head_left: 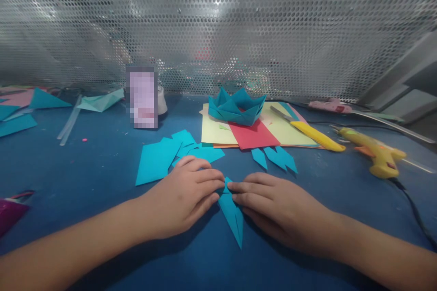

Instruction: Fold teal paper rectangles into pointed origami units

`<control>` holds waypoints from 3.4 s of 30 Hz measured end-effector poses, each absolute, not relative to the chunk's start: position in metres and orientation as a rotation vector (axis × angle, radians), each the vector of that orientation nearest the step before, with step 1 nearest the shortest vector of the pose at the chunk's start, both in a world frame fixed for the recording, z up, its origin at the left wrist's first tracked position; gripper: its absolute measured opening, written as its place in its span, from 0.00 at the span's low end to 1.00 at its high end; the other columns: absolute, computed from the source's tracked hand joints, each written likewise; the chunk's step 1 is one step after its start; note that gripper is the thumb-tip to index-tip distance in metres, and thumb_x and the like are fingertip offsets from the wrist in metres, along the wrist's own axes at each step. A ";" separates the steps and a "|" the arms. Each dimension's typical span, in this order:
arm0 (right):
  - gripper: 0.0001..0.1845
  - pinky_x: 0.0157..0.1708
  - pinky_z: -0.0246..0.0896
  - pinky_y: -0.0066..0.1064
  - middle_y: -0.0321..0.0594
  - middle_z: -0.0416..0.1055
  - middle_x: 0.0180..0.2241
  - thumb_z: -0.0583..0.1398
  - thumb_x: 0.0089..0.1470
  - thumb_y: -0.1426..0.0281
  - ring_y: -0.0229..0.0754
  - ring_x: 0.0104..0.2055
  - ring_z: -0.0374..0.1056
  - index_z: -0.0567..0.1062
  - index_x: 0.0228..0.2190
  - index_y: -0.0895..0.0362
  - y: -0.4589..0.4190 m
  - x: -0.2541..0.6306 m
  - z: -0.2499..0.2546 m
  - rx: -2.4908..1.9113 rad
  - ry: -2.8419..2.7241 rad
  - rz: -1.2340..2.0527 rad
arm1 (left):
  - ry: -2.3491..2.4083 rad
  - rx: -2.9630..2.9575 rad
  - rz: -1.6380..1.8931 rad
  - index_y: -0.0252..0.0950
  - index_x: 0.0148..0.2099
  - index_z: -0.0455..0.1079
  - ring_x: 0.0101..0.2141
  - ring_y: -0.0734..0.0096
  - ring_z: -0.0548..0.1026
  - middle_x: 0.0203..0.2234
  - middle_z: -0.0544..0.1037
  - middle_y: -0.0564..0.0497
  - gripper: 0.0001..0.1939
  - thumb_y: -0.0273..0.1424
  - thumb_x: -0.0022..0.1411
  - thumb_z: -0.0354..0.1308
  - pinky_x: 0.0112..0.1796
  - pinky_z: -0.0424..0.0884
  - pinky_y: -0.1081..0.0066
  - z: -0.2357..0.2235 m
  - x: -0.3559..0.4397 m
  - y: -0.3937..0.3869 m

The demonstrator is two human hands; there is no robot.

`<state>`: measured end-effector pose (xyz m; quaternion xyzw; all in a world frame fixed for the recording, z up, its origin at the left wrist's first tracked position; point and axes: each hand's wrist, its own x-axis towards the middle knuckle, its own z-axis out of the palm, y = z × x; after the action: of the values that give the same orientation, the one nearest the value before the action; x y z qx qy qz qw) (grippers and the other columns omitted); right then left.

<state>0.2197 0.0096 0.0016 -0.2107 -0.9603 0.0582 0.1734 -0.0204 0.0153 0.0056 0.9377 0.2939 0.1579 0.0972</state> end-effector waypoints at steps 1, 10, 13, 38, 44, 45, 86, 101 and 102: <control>0.15 0.45 0.67 0.36 0.46 0.74 0.46 0.48 0.62 0.76 0.44 0.42 0.69 0.74 0.40 0.60 0.009 0.219 0.001 -0.606 -2.727 0.165 | 0.868 2.780 0.466 0.38 0.50 0.69 0.46 0.61 0.68 0.47 0.75 0.50 0.13 0.28 0.69 0.47 0.48 0.59 0.58 0.005 -0.021 0.016; 0.14 0.45 0.67 0.36 0.46 0.74 0.46 0.49 0.62 0.77 0.44 0.43 0.68 0.74 0.40 0.61 0.009 0.219 0.002 -0.613 -2.739 0.188 | 0.685 2.916 0.388 0.35 0.43 0.70 0.48 0.59 0.67 0.49 0.75 0.49 0.11 0.27 0.68 0.46 0.50 0.56 0.57 0.006 -0.020 0.025; 0.14 0.45 0.67 0.36 0.46 0.74 0.46 0.48 0.62 0.76 0.44 0.43 0.68 0.74 0.40 0.60 0.009 0.220 0.002 -0.612 -2.740 0.183 | 0.699 2.929 0.394 0.35 0.41 0.71 0.46 0.60 0.68 0.45 0.76 0.48 0.12 0.27 0.68 0.46 0.48 0.57 0.57 0.010 -0.019 0.024; 0.17 0.44 0.61 0.44 0.45 0.67 0.43 0.60 0.56 0.62 0.49 0.44 0.61 0.71 0.46 0.55 0.006 0.220 0.008 -1.097 -2.588 0.431 | 1.024 2.510 0.594 0.39 0.40 0.66 0.43 0.61 0.67 0.40 0.71 0.50 0.08 0.34 0.60 0.60 0.44 0.61 0.60 -0.002 -0.011 0.010; 0.12 0.44 0.60 0.40 0.43 0.66 0.42 0.59 0.57 0.68 0.46 0.44 0.61 0.72 0.44 0.53 0.006 0.217 0.006 -1.010 -2.573 0.580 | 1.001 2.520 0.595 0.38 0.36 0.67 0.40 0.63 0.68 0.37 0.71 0.51 0.06 0.32 0.60 0.61 0.41 0.61 0.62 -0.005 -0.009 0.010; 0.11 0.44 0.59 0.39 0.43 0.66 0.42 0.58 0.58 0.68 0.45 0.44 0.61 0.72 0.43 0.53 0.006 0.217 0.006 -0.987 -2.578 0.589 | 1.018 2.519 0.595 0.38 0.37 0.66 0.40 0.63 0.68 0.37 0.71 0.51 0.07 0.32 0.60 0.62 0.42 0.61 0.61 -0.004 -0.009 0.010; 0.12 0.27 0.63 0.26 0.34 0.67 0.27 0.57 0.56 0.70 0.36 0.27 0.64 0.68 0.43 0.54 0.001 0.215 0.005 -1.038 -2.018 1.160 | 0.860 2.019 0.745 0.40 0.42 0.66 0.32 0.74 0.67 0.43 0.62 0.50 0.11 0.31 0.57 0.63 0.34 0.73 0.69 0.003 -0.003 0.000; 0.06 0.29 0.63 0.27 0.36 0.73 0.28 0.57 0.55 0.68 0.37 0.29 0.67 0.74 0.34 0.55 0.008 0.215 0.004 -1.156 -2.018 1.060 | 0.919 1.802 0.740 0.37 0.36 0.64 0.28 0.77 0.68 0.32 0.67 0.54 0.05 0.27 0.59 0.59 0.29 0.68 0.75 -0.002 0.003 0.001; 0.06 0.28 0.62 0.27 0.35 0.73 0.28 0.57 0.55 0.68 0.37 0.29 0.67 0.74 0.33 0.55 0.008 0.215 0.004 -1.164 -2.030 1.028 | 0.905 1.876 0.731 0.36 0.35 0.66 0.30 0.75 0.69 0.32 0.69 0.54 0.03 0.27 0.61 0.57 0.31 0.68 0.74 -0.001 0.003 0.001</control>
<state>0.2153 0.0079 0.0045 -0.4360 -0.7604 0.3853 0.2887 0.0025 0.0012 -0.0007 0.7587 0.3662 0.2957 0.4503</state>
